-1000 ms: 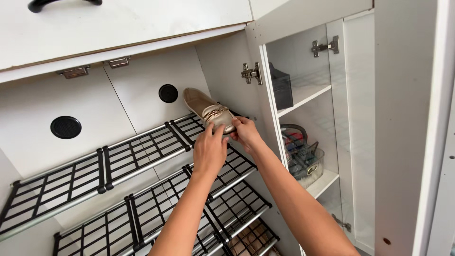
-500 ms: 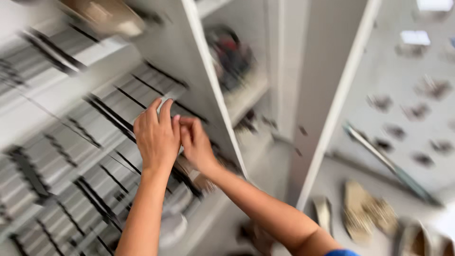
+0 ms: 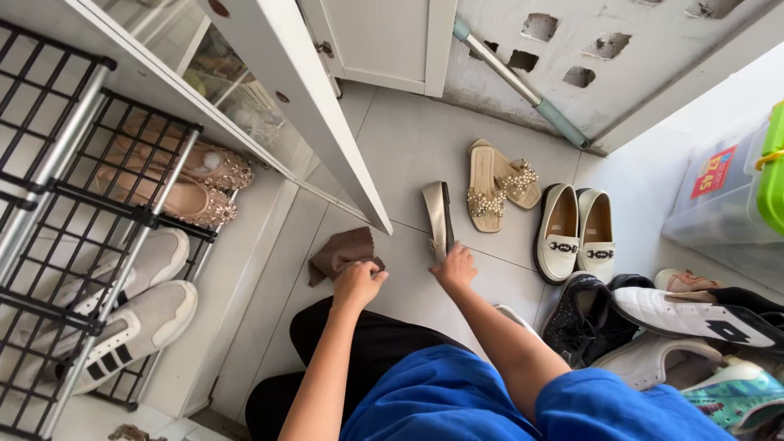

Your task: The person sits on the floor and organizes various shoes into a white cabinet with a metal shoe rack. They wipe several pairs of shoes with a brown cloth, including flats, sandals, and sneakers, before placing them on the rack or arranging them on the floor.

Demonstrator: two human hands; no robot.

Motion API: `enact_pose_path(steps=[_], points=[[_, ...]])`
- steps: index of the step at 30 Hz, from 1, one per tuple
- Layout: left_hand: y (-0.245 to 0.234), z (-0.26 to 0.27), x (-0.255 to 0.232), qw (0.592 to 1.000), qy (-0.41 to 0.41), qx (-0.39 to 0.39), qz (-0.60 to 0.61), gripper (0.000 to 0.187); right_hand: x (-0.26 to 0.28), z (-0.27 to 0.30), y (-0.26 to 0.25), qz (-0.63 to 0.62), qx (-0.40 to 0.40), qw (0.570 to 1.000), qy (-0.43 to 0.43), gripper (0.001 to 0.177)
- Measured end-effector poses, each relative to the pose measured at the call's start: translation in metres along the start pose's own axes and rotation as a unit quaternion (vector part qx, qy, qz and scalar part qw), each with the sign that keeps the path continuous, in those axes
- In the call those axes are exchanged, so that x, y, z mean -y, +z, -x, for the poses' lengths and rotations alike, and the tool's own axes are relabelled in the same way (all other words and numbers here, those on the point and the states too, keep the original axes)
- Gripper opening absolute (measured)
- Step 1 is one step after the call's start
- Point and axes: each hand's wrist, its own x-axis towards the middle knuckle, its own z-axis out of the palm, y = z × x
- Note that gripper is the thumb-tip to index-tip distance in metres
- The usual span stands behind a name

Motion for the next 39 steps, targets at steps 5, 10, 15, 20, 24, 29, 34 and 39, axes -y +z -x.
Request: enact_pose_path(steps=[5,10,15,20,24,29,34,39], points=[[0.031,-0.005,0.006,0.995,-0.022,0.061,0.070,0.044,-0.032,-0.025,0.024,-0.085,0.009,0.996,-0.008,0.052],[0.053,-0.011,0.031,0.929,-0.123,0.102,0.334,0.066,-0.042,-0.004,0.032,-0.520,0.228,0.813,0.126,0.052],[0.061,0.007,0.056,0.653,-0.309,0.161,0.672,0.087,0.000,0.070,0.027,-0.584,0.472,0.632,0.193,0.043],[0.034,0.051,0.081,0.516,-0.150,0.141,0.832,0.112,0.076,0.141,0.029,-0.520,0.599,0.583,0.173,0.031],[-0.010,0.069,0.107,0.439,-0.116,0.109,0.884,0.105,0.117,0.139,0.041,-0.388,0.667,0.634,0.043,0.030],[-0.056,0.089,0.155,0.435,-0.056,-0.002,0.899,0.091,0.163,0.070,0.077,-0.033,0.501,0.793,-0.345,0.063],[-0.081,0.098,0.184,0.422,-0.051,-0.040,0.904,0.086,0.175,0.036,0.116,0.176,0.113,0.931,-0.299,0.104],[-0.099,0.095,0.183,0.433,-0.017,-0.055,0.899,0.089,0.172,0.045,0.092,-0.058,0.131,0.940,-0.309,0.030]])
